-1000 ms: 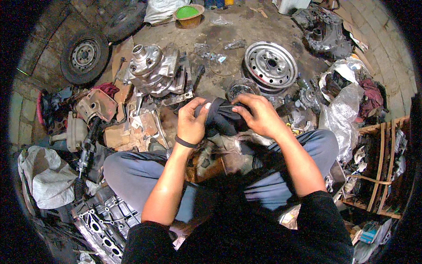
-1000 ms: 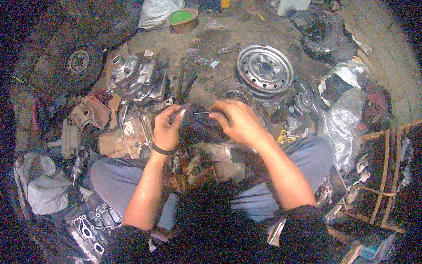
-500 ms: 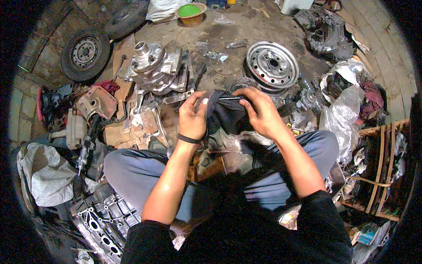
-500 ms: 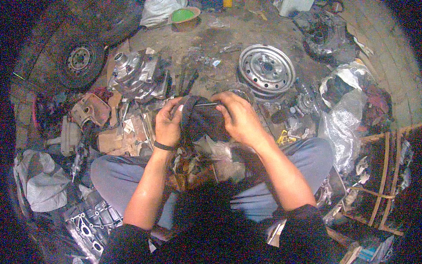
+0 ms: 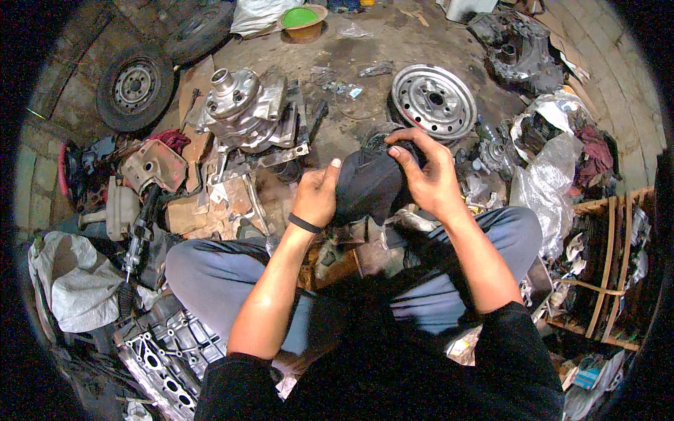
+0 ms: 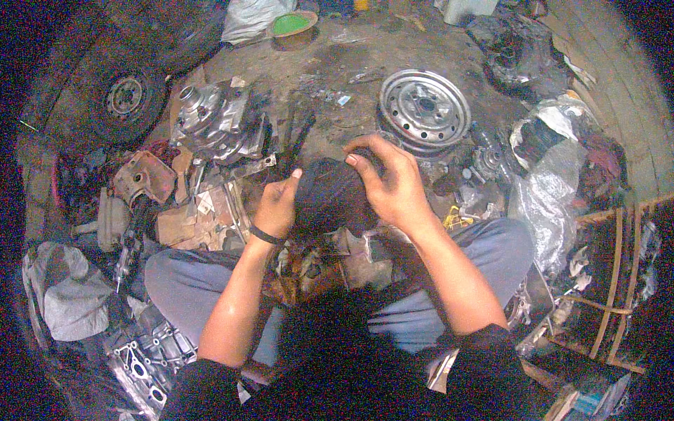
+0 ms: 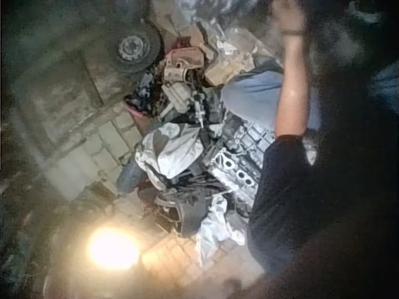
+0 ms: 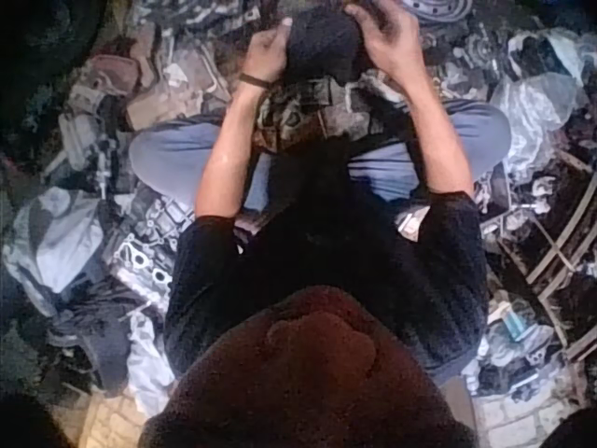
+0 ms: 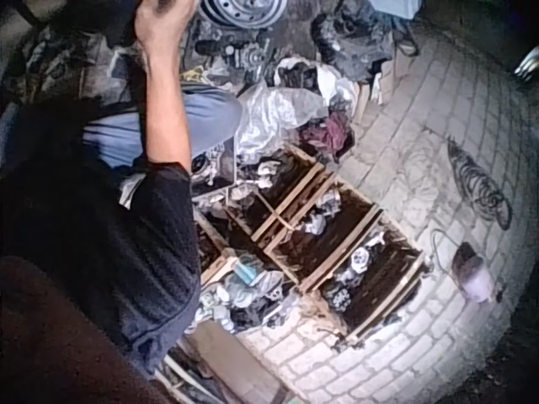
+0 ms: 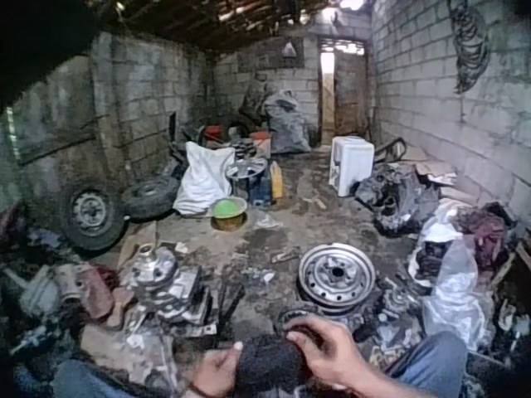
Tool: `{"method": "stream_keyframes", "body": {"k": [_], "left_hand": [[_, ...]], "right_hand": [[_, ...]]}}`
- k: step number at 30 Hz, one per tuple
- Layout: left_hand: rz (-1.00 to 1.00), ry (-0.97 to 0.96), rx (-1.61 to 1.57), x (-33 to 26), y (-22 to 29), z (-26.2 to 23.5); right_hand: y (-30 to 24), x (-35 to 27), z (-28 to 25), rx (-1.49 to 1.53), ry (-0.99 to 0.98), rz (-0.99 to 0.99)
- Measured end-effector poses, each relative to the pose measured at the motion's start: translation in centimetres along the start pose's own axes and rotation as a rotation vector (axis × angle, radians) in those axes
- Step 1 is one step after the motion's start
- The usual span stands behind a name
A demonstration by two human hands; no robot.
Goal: The person sits on the floor and assembles a metallic mechanical component by joining two halves together. They rotate and align the parts, then wipe the assembly with a cloth before placing it down.
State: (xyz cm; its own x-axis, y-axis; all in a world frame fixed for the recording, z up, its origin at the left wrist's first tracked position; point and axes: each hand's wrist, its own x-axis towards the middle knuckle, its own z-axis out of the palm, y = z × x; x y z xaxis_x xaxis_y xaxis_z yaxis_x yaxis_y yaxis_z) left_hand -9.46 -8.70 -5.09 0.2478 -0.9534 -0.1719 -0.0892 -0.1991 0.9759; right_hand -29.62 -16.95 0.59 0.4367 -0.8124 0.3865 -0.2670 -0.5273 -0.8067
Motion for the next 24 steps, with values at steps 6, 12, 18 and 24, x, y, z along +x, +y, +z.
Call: {"method": "stream_keyframes", "body": {"k": [6, 12, 18, 24], "left_hand": [[0.276, -0.147, 0.069, -0.1, -1.6, 0.2], [0.337, -0.225, 0.103, -0.4, 0.8, 0.9], [0.326, -0.132, 0.176, -0.9, 1.2, 0.5], [0.251, 0.016, 0.021, -0.6, 0.1, 0.2]], "right_hand": [[0.0, 0.0, 0.7, 0.085, -0.003, 0.007], [0.9, 0.7, 0.2, 0.041, 0.047, 0.129], [3.9, 2.2, -2.7, 0.017, 0.346, 0.268], [4.0, 1.2, -1.1, -0.004, 0.065, 0.2]]}}
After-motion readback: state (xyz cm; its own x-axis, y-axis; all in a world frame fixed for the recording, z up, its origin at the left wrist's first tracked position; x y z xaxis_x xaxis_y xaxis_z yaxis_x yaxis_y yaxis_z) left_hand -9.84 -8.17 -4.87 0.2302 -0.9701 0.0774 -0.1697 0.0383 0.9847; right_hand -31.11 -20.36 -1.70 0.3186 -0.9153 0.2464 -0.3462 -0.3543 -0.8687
